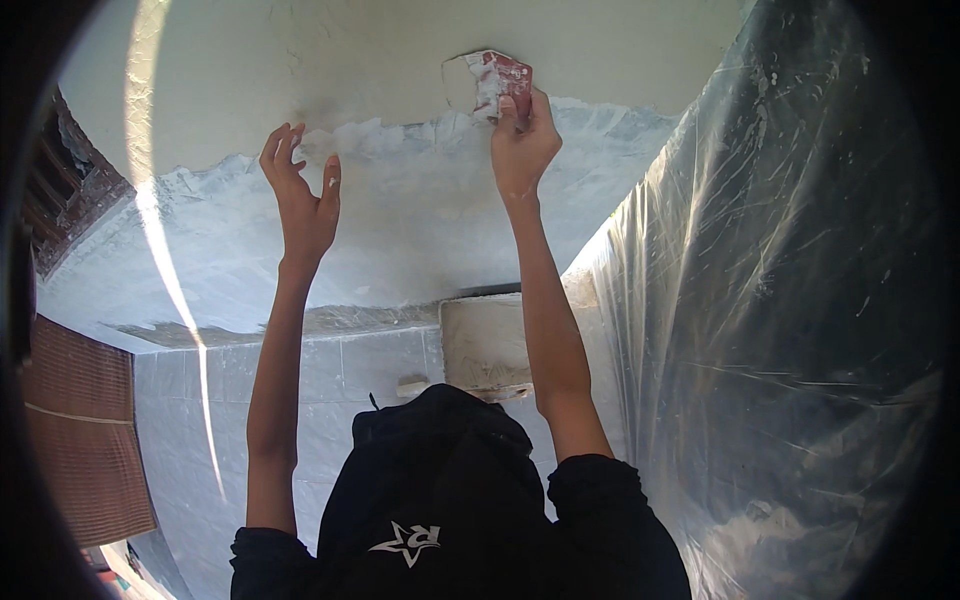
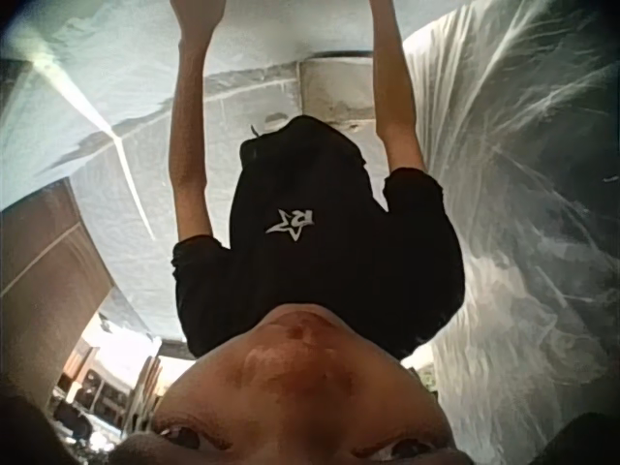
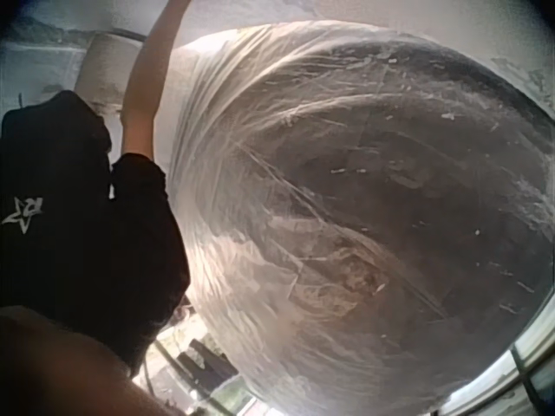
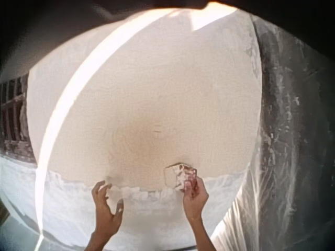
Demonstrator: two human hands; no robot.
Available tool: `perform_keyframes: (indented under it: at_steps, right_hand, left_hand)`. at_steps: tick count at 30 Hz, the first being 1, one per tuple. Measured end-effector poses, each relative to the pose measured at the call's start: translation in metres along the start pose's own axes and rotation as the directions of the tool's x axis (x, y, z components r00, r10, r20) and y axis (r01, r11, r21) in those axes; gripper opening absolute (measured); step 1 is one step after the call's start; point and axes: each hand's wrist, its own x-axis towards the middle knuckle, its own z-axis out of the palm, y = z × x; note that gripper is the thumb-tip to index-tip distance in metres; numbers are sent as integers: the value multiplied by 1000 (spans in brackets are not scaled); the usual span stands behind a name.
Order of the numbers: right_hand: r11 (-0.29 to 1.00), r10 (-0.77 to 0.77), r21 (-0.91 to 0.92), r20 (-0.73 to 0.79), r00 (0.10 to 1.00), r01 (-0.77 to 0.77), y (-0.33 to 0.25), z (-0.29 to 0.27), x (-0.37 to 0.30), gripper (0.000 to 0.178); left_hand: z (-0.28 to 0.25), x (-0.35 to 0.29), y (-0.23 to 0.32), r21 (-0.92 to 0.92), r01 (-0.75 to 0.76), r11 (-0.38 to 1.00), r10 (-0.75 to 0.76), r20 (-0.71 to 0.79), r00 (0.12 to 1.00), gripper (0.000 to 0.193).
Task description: The person applies wall filler to a damaged area of an exterior wall using a spatula and a putty tray.
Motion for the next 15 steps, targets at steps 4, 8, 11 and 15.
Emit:
perform_keyframes:
  at_steps: [4,8,11,15]
  right_hand:
    - [978,99,184,16,995,-100,-9,-17,4,20]
    - [994,47,96,74,996,-54,4,-6,-2,18]
    - [990,72,123,28,997,-75,7,-20,1,17]
    - [957,138,253,45,989,-145,-12,-20,1,17]
  left_hand:
    - [-3,2,-3,-56,25,998,-28,-60,998,49]
    - [0,3,3,-37,23,999,-23,-18,1000,59]
    - [0,2,5,-7,6,1000,-6,-4,1000,58]
    - [1,-1,7,21,14,1000,-14,-12,1000,58]
